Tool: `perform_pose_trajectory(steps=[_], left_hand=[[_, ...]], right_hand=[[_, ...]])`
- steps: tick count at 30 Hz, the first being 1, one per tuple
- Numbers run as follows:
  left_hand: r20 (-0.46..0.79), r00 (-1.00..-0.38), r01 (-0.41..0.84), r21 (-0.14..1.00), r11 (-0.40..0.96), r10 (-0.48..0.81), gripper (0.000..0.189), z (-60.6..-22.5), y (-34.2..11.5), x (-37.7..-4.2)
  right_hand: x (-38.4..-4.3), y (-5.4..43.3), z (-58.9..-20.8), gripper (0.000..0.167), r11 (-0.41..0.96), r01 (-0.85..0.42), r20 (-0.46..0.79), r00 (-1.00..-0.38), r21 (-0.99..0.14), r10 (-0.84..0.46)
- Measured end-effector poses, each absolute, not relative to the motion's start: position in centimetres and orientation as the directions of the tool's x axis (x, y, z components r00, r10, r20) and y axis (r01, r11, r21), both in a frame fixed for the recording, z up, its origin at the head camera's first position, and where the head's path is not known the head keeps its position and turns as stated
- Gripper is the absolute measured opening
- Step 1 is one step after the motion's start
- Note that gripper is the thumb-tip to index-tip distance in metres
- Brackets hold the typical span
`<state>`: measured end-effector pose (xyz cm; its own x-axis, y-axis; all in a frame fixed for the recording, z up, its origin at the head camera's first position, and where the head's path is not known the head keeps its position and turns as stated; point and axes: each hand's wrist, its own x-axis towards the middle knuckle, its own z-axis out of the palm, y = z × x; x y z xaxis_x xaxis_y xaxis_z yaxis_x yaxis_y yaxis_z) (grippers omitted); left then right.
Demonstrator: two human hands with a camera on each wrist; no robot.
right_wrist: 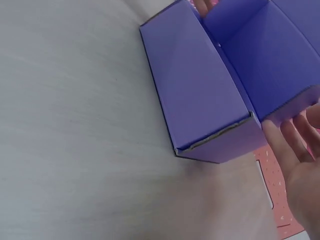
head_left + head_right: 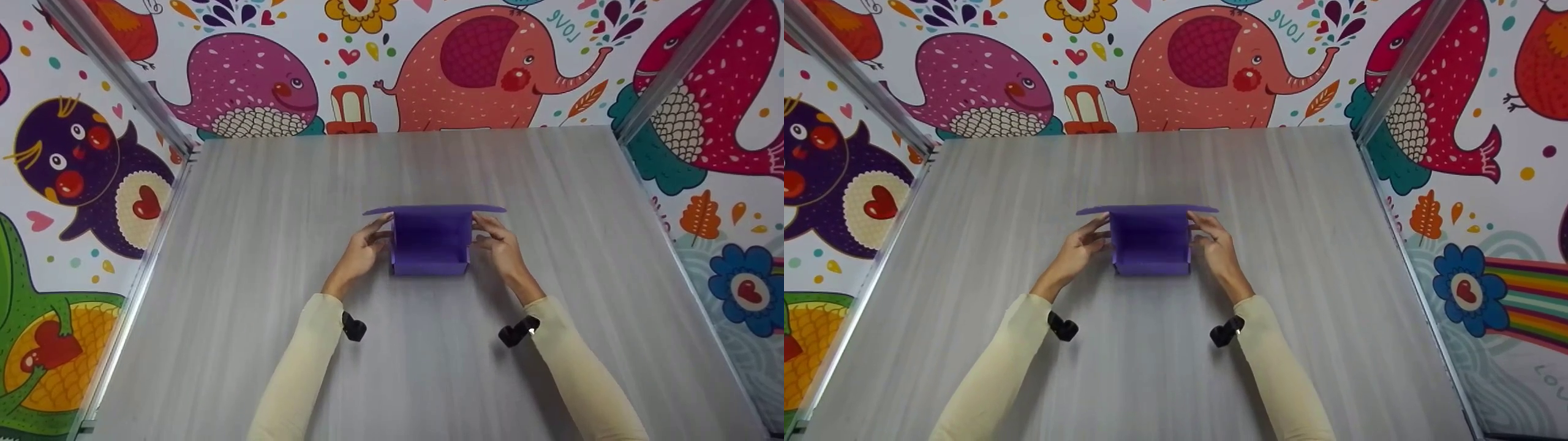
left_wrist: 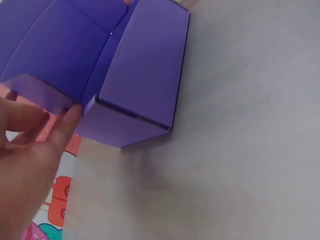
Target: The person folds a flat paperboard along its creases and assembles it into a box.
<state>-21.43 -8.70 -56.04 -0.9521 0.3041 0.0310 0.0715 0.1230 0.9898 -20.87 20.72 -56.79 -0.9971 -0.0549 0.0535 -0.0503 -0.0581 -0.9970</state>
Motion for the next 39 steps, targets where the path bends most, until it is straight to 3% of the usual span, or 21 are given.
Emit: perform_pose_trajectory(steps=[9,13,19,23,28,32,36,39], left_hand=[[0.036,-0.953,0.096,0.978,0.186,0.302,0.060,-56.8,-9.1,-21.2],[0.068,-0.949,0.124,0.978,0.165,0.308,0.057,-57.1,-9.3,-21.3],[0.196,-0.922,0.280,0.933,0.227,0.334,0.034,-57.7,-9.9,-21.3],[0.190,-0.907,0.290,0.928,0.233,0.375,0.034,-57.9,-10.3,-21.4],[0.063,-0.917,0.156,0.966,0.208,0.393,0.035,-57.9,-10.5,-21.8],[-0.125,-0.907,-0.099,0.991,0.087,0.402,0.038,-57.5,-10.6,-21.9],[-0.258,-0.875,-0.298,0.954,-0.035,0.410,0.047,-56.6,-10.3,-22.0],[-0.307,-0.863,-0.345,0.938,-0.025,0.401,0.052,-55.8,-10.0,-22.2]], right_hand=[[-21.2,21.8,-57.5,0.033,-0.254,-0.021,0.060,-0.988,-0.967,-0.145],[-21.3,22.0,-57.5,0.037,-0.241,0.017,0.029,-0.982,-0.970,-0.187],[-21.2,22.7,-57.7,0.048,-0.170,0.021,0.018,-0.975,-0.985,-0.220],[-21.5,23.6,-58.4,0.041,-0.161,-0.001,0.047,-0.958,-0.987,-0.282],[-22.1,24.8,-59.0,0.033,-0.211,0.051,0.033,-0.924,-0.976,-0.380],[-22.4,25.3,-58.3,0.043,-0.189,0.119,-0.025,-0.900,-0.975,-0.434],[-22.7,25.1,-56.7,0.063,-0.059,0.159,-0.118,-0.894,-0.986,-0.432],[-23.1,25.0,-55.7,0.062,0.034,0.193,-0.189,-0.885,-0.981,-0.426]])
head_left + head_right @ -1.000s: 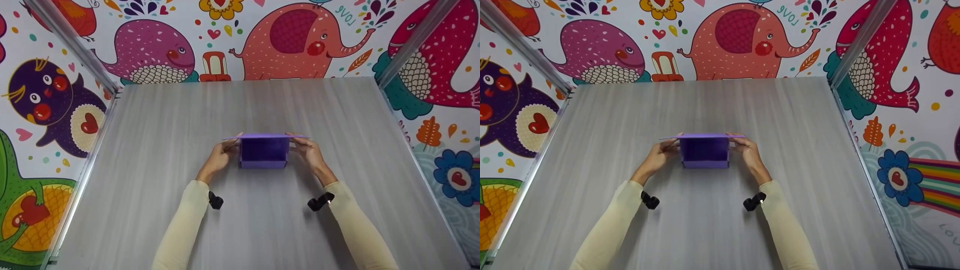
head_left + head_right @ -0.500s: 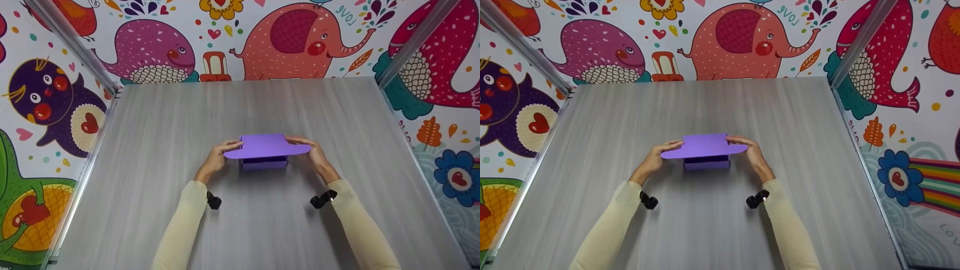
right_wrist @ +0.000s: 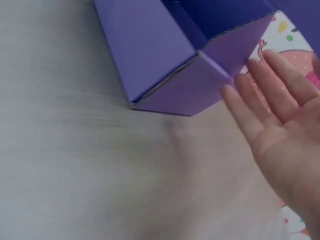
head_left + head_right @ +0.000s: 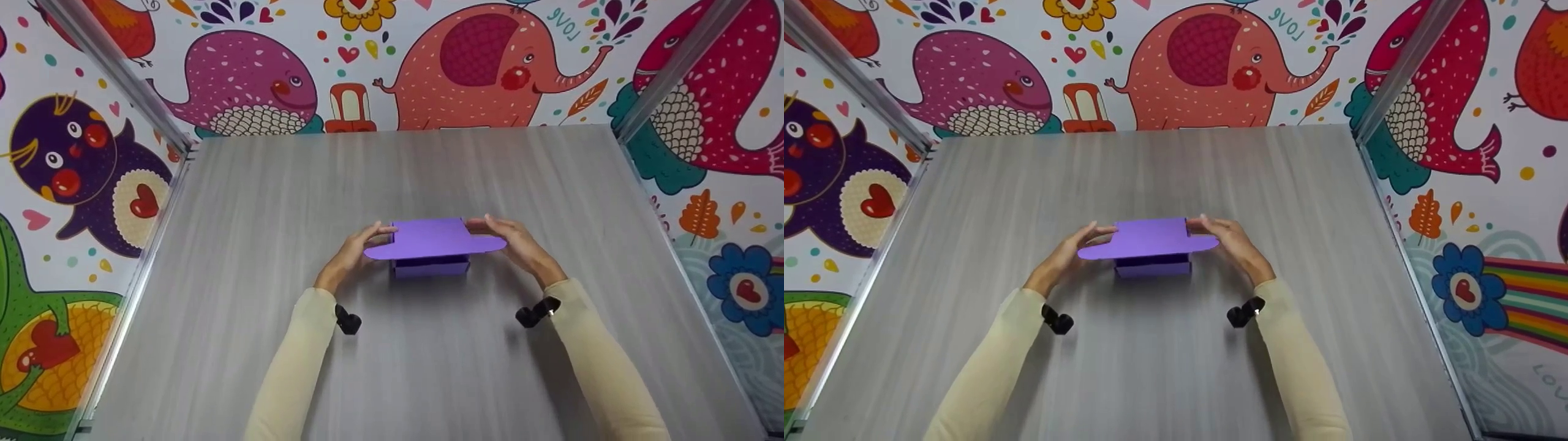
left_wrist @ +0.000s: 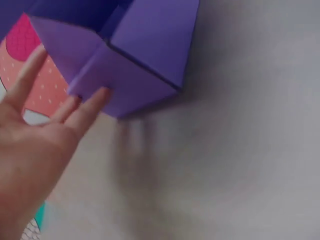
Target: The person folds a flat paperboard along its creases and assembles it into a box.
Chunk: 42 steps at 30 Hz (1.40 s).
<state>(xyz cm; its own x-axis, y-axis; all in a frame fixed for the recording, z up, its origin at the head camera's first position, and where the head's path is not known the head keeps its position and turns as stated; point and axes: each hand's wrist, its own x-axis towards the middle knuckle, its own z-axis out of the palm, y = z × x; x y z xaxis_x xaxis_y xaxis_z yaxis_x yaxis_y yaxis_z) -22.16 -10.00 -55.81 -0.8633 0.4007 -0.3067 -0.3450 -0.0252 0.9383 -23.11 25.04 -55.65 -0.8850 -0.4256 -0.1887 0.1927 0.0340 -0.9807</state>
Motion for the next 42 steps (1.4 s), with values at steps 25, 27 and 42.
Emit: perform_pose_trajectory(steps=[25,27,42], left_hand=[[-0.365,-0.847,-0.200,0.893,0.404,0.387,0.062,-54.0,-10.0,-22.8],[-0.368,-0.856,-0.207,0.888,0.411,0.364,0.061,-54.3,-9.8,-22.6],[-0.334,-0.900,-0.231,0.910,0.346,0.279,0.060,-56.0,-8.5,-21.2]], right_hand=[[-24.0,24.5,-53.7,0.061,0.452,0.190,-0.402,-0.805,-0.871,-0.436],[-23.8,24.3,-53.9,0.061,0.456,0.187,-0.399,-0.811,-0.870,-0.428],[-22.2,23.6,-56.4,0.059,0.419,0.148,-0.308,-0.886,-0.896,-0.345]])
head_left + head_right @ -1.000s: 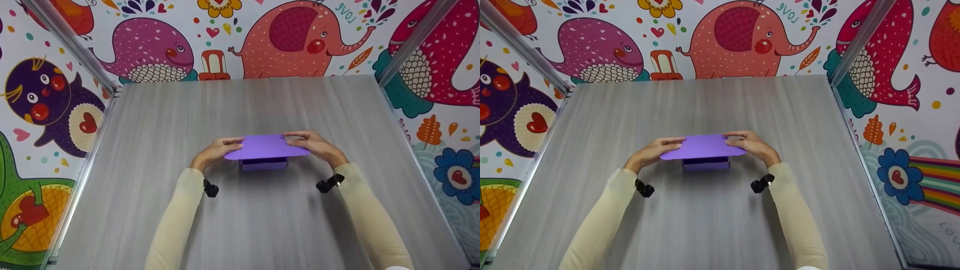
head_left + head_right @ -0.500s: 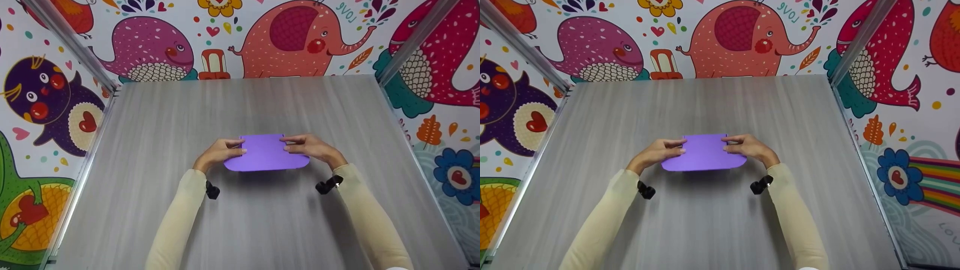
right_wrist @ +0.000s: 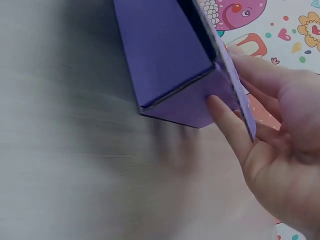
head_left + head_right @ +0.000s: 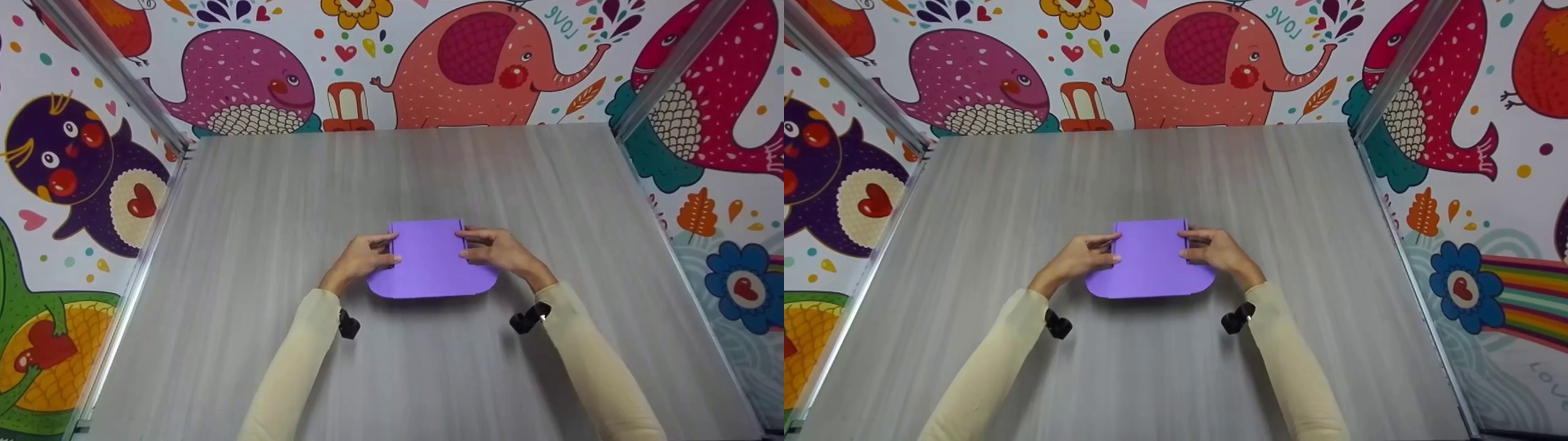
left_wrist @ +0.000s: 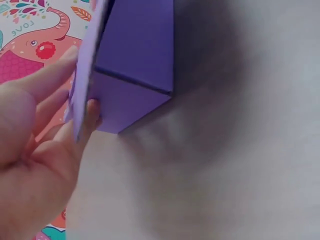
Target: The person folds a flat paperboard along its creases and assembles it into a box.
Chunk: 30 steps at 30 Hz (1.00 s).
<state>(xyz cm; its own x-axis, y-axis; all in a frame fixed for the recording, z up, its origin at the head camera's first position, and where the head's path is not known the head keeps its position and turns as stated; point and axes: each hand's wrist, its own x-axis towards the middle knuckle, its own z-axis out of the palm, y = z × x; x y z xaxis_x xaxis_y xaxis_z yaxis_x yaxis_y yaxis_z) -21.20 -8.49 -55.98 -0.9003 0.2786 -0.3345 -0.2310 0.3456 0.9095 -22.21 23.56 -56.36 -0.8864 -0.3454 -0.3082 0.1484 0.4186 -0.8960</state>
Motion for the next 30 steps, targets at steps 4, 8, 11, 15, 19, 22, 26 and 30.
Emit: perform_pose_trajectory(steps=[4,8,11,15,19,22,26,30], left_hand=[[-0.303,-0.909,-0.191,0.912,0.362,0.286,0.060,-56.2,-8.1,-21.2],[-0.281,-0.919,-0.158,0.904,0.397,0.275,0.058,-55.9,-7.8,-21.0],[-0.280,-0.923,-0.151,0.895,0.419,0.265,0.057,-55.9,-7.7,-20.9],[-0.272,-0.924,-0.137,0.893,0.430,0.270,0.057,-55.9,-7.5,-20.8],[-0.244,-0.928,-0.106,0.896,0.431,0.281,0.057,-56.0,-7.4,-20.7],[-0.224,-0.934,-0.083,0.893,0.443,0.278,0.055,-56.2,-7.5,-20.5],[-0.218,-0.938,-0.078,0.890,0.449,0.269,0.054,-56.5,-7.6,-20.2],[-0.217,-0.940,-0.095,0.908,0.408,0.263,0.055,-56.8,-7.6,-19.9]], right_hand=[[-22.2,23.2,-56.6,0.056,0.409,0.139,-0.284,-0.905,-0.902,-0.318],[-22.1,22.9,-56.7,0.055,0.403,0.123,-0.260,-0.916,-0.907,-0.307],[-21.9,22.8,-56.8,0.055,0.414,0.140,-0.275,-0.917,-0.900,-0.289],[-21.7,22.8,-56.9,0.056,0.432,0.174,-0.307,-0.916,-0.885,-0.260],[-21.7,22.9,-57.1,0.056,0.392,0.198,-0.315,-0.913,-0.898,-0.259],[-21.7,22.9,-57.2,0.056,0.375,0.192,-0.306,-0.912,-0.907,-0.273],[-21.6,22.9,-57.3,0.054,0.379,0.171,-0.289,-0.915,-0.910,-0.281],[-21.4,22.8,-57.3,0.053,0.365,0.162,-0.273,-0.921,-0.917,-0.278]])
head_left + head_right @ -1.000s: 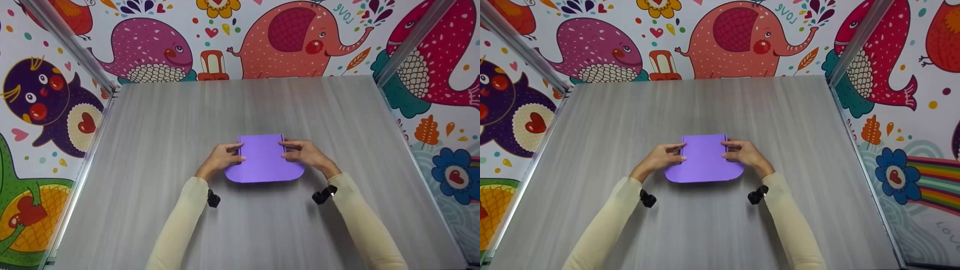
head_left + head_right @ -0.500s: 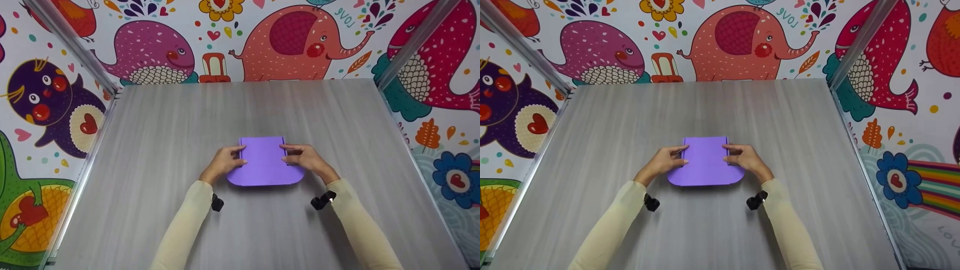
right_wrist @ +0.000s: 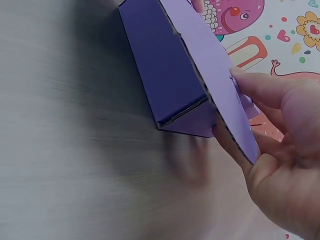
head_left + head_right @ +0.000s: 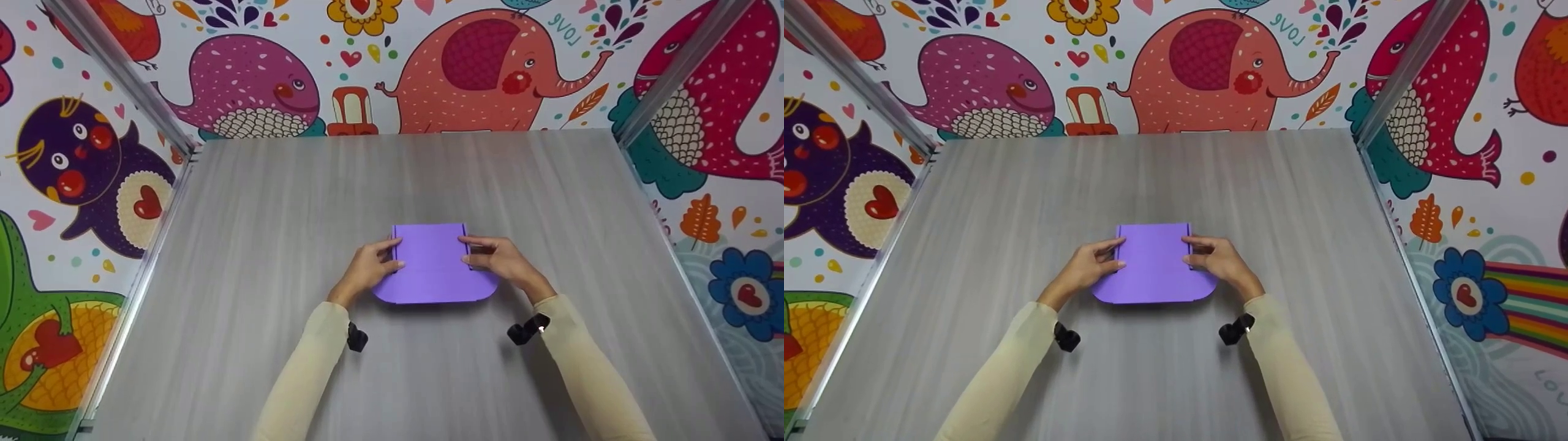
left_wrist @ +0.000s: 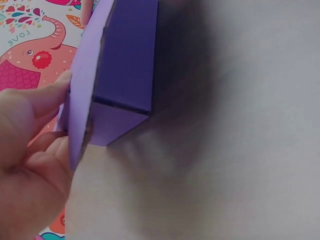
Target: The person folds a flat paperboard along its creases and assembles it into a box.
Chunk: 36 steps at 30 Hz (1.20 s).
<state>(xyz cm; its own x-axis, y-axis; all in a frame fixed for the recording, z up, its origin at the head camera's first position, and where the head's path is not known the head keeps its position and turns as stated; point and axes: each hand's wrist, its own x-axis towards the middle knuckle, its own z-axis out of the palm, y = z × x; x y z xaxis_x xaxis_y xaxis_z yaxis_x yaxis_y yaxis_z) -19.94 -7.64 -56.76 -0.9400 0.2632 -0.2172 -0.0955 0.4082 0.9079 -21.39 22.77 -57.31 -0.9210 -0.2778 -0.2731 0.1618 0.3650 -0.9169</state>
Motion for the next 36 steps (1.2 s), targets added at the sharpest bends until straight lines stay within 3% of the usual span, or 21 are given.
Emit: perform_pose_trajectory(steps=[7,14,21,29,36], left_hand=[[-0.157,-0.969,-0.090,0.943,0.319,0.190,0.056,-57.7,-7.8,-19.8],[-0.150,-0.981,-0.123,0.972,0.201,0.124,0.044,-58.6,-9.2,-19.4],[-0.177,-0.976,-0.154,0.973,0.171,0.124,0.034,-59.8,-10.3,-19.3],[-0.319,-0.903,-0.373,0.914,-0.159,0.289,0.052,-60.6,-10.1,-19.3],[-0.310,-0.861,-0.408,0.895,-0.182,0.404,0.070,-60.4,-10.2,-18.7]], right_hand=[[-21.0,22.7,-57.4,0.051,0.359,0.090,-0.207,-0.930,-0.929,-0.304],[-21.1,24.0,-58.0,0.049,0.119,0.188,-0.210,-0.952,-0.975,-0.222],[-20.8,25.4,-60.1,0.039,0.189,0.208,-0.245,-0.948,-0.960,-0.204],[-20.4,24.7,-61.3,0.048,0.284,0.016,-0.111,-0.940,-0.959,-0.322],[-20.0,24.6,-61.9,0.052,0.221,0.064,-0.128,-0.949,-0.973,-0.287]])
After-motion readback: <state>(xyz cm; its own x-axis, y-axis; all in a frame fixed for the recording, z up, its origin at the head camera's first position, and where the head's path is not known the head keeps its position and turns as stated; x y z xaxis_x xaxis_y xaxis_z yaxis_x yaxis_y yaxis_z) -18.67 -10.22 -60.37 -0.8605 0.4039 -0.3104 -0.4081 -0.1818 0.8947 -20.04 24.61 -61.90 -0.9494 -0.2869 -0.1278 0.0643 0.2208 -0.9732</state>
